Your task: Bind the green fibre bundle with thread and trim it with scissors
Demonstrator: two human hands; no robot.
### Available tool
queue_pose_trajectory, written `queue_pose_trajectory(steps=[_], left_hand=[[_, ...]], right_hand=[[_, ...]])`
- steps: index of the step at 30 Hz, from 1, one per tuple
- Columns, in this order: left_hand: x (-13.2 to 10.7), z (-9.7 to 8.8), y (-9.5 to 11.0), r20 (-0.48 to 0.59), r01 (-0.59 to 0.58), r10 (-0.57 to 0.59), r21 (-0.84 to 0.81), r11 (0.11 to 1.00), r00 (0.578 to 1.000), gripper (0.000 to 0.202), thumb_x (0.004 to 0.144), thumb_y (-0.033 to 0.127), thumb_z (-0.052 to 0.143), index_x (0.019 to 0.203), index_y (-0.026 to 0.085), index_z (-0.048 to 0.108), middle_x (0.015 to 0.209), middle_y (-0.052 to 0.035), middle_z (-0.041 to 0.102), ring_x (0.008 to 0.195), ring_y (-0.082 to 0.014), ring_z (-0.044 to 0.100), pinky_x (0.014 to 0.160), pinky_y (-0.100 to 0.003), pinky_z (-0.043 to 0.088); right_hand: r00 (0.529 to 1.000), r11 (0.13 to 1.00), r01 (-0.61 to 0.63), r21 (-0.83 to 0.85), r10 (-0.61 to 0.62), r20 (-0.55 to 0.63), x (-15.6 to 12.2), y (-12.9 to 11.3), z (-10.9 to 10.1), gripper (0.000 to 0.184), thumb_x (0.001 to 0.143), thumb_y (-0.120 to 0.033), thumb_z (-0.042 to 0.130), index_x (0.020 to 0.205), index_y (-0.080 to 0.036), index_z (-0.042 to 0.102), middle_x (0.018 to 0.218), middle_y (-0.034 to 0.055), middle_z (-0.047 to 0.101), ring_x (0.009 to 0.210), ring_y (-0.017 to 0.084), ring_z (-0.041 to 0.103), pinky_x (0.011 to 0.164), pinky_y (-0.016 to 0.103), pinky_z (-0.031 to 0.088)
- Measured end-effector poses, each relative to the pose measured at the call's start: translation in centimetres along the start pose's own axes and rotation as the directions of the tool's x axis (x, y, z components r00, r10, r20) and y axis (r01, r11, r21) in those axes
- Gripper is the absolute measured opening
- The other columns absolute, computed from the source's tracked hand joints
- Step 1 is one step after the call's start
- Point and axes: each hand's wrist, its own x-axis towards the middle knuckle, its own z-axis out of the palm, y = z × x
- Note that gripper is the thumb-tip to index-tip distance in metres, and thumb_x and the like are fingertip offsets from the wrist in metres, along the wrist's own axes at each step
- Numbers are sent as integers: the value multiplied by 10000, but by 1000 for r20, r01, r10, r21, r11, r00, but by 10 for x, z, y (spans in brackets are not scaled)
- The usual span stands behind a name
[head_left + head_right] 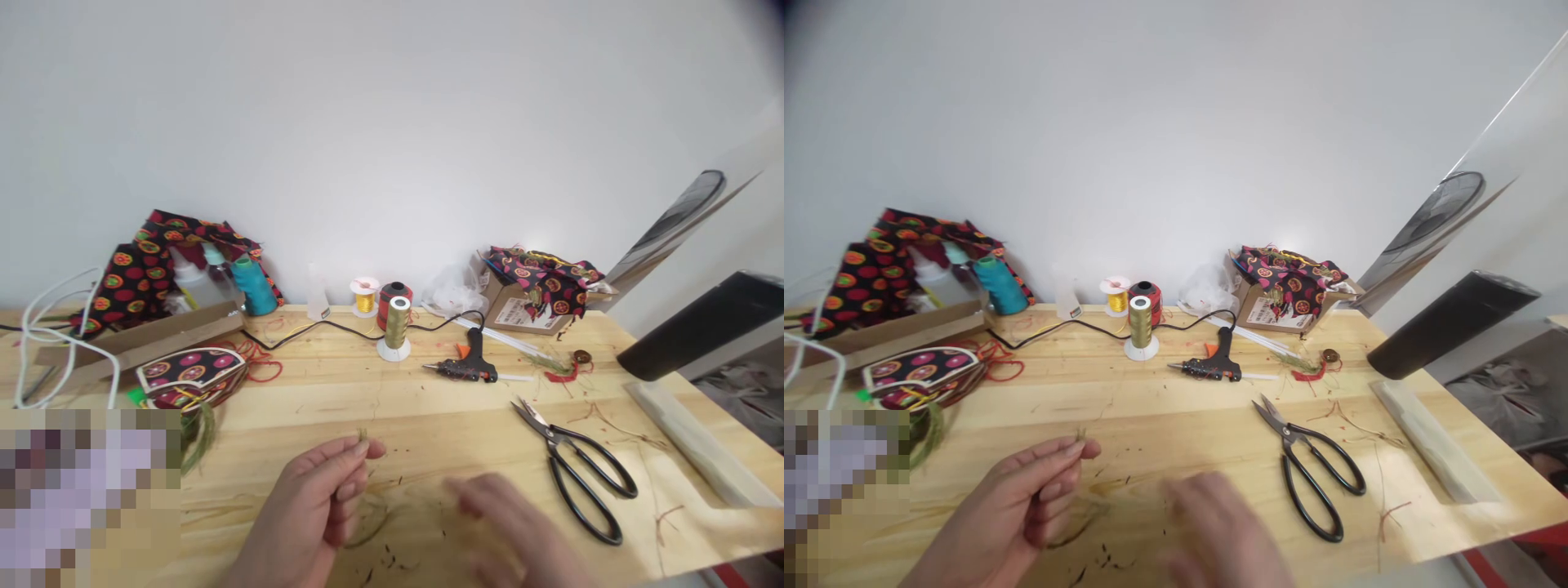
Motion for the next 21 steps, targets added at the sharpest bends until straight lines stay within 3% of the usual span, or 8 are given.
queue_pose_trajectory(steps=[2, 4, 6, 10, 13, 16, 19, 21], left_hand=[[0, -2, 0, -19, -11, 11, 20, 1000, 1000, 215, 671, 293, 707, 742, 91, 700, 465, 94, 319, 415, -23, 197, 399, -180, 118], [-1, -3, 0, -25, -13, 14, 36, 999, 1000, 243, 658, 308, 714, 757, 87, 698, 467, 100, 303, 413, -24, 188, 402, -192, 107], [-2, -3, -1, -24, -13, 15, 54, 998, 1000, 266, 655, 324, 714, 773, 87, 695, 472, 100, 303, 417, -28, 187, 408, -200, 103], [-3, -3, -3, -13, -21, 22, 99, 995, 1000, 282, 679, 355, 697, 793, 97, 686, 484, 97, 315, 424, -30, 181, 412, -205, 104], [-4, -2, -2, 9, -42, 41, 137, 990, 999, 291, 701, 379, 678, 797, 104, 679, 488, 97, 311, 425, -31, 169, 412, -207, 96], [-5, -1, -2, 26, -60, 56, 170, 984, 998, 300, 721, 402, 653, 794, 111, 673, 493, 96, 314, 423, -33, 165, 410, -210, 91], [-5, -2, -2, 40, -74, 67, 190, 979, 997, 299, 742, 411, 629, 804, 121, 669, 498, 94, 326, 420, -35, 159, 408, -213, 96], [-5, -2, -2, 41, -80, 73, 204, 976, 996, 286, 757, 405, 613, 811, 129, 664, 497, 95, 329, 419, -37, 161, 406, -212, 103]], right_hand=[[970, 925, -190, -329, 125, -208, -8, 28, -23, 365, 861, -306, 433, 1175, -189, 578, 1126, 134, 618, 1015, 274, 594, 858, 403, 496], [899, 751, -411, -517, 240, -367, -17, 59, -40, 385, 832, -300, 404, 1073, -108, 634, 1072, 185, 644, 995, 346, 599, 839, 483, 492], [870, 635, -490, -598, 314, -379, -24, 83, -48, 390, 808, -281, 406, 1037, -76, 646, 1038, 199, 660, 958, 351, 617, 829, 476, 499], [849, 538, -515, -668, 427, -311, -28, 100, -50, 427, 752, -181, 423, 1107, -28, 604, 1054, 198, 664, 951, 319, 631, 842, 418, 504], [849, 530, -499, -685, 459, -264, -25, 95, -52, 454, 742, -145, 430, 1152, -5, 566, 1085, 210, 644, 983, 320, 614, 867, 411, 485], [846, 577, -510, -638, 470, -252, -22, 86, -57, 443, 725, -160, 455, 1138, -43, 566, 1096, 206, 623, 1018, 325, 590, 881, 417, 468], [855, 703, -511, -495, 475, -209, -20, 67, -61, 444, 711, -232, 492, 1139, -127, 546, 1135, 170, 580, 990, 302, 595, 839, 404, 482], [885, 818, -462, -343, 452, -116, -14, 44, -62, 424, 730, -271, 493, 1140, -168, 530, 1138, 140, 560, 946, 266, 603, 809, 371, 486]])
